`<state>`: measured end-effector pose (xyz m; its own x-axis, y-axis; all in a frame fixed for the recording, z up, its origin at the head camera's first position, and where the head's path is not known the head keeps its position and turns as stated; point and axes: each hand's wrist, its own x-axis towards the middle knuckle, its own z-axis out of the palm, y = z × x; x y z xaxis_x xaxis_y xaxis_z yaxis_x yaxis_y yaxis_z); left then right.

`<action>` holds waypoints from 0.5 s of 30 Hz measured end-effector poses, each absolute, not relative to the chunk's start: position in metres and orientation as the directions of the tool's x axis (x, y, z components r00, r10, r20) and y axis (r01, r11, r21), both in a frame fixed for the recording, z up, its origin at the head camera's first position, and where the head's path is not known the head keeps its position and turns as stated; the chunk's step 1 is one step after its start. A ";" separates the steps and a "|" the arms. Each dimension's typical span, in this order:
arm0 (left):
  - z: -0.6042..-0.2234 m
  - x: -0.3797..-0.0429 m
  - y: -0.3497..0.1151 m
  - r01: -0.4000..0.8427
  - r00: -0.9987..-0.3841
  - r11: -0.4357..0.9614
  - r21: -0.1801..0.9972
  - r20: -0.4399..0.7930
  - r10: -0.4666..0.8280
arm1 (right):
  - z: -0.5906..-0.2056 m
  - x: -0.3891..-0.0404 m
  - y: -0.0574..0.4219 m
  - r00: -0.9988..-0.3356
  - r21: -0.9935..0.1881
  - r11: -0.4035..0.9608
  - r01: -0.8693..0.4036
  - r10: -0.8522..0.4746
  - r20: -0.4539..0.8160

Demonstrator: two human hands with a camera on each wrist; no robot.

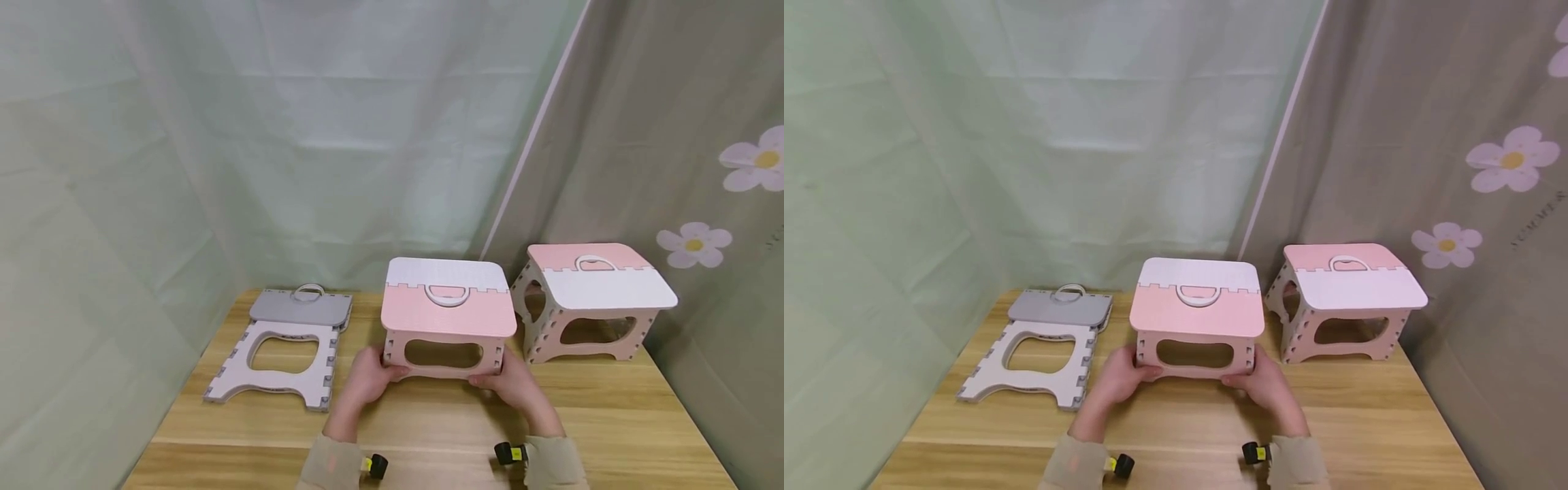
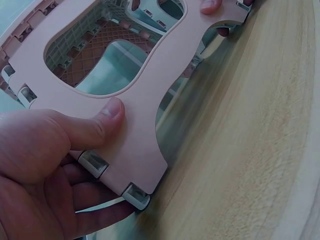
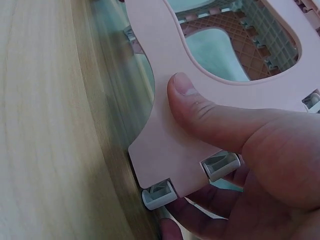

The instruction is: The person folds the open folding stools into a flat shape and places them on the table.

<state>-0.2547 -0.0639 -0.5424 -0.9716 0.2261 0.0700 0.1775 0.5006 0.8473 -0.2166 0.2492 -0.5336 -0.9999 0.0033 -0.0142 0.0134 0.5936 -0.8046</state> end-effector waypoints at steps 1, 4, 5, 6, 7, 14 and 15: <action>-0.543 -0.255 -0.064 0.177 -0.972 0.500 0.848 0.070 0.224 | -0.534 -0.217 0.249 -1.000 -0.804 0.595 0.013 0.003 -0.014; -0.543 -0.255 -0.064 0.166 -0.975 0.501 0.849 0.065 0.213 | -0.534 -0.219 0.249 -1.000 -0.801 0.599 0.004 -0.004 -0.009; -0.543 -0.255 -0.064 0.166 -0.975 0.501 0.849 0.066 0.212 | -0.534 -0.219 0.248 -1.000 -0.798 0.603 0.002 -0.006 -0.007; -0.544 -0.254 -0.064 0.160 -0.976 0.503 0.849 0.061 0.208 | -0.534 -0.219 0.248 -1.000 -0.797 0.603 0.000 -0.009 -0.006; -0.544 -0.254 -0.063 0.154 -0.977 0.503 0.850 0.056 0.205 | -0.534 -0.220 0.247 -1.000 -0.794 0.608 -0.005 -0.013 -0.004; -0.544 -0.253 -0.061 0.148 -0.975 0.498 0.855 0.042 0.217 | -0.535 -0.217 0.249 -1.000 -0.785 0.620 0.001 -0.010 -0.009; -0.544 -0.253 -0.061 0.150 -0.975 0.498 0.854 0.043 0.220 | -0.535 -0.216 0.249 -1.000 -0.789 0.615 0.004 -0.008 -0.012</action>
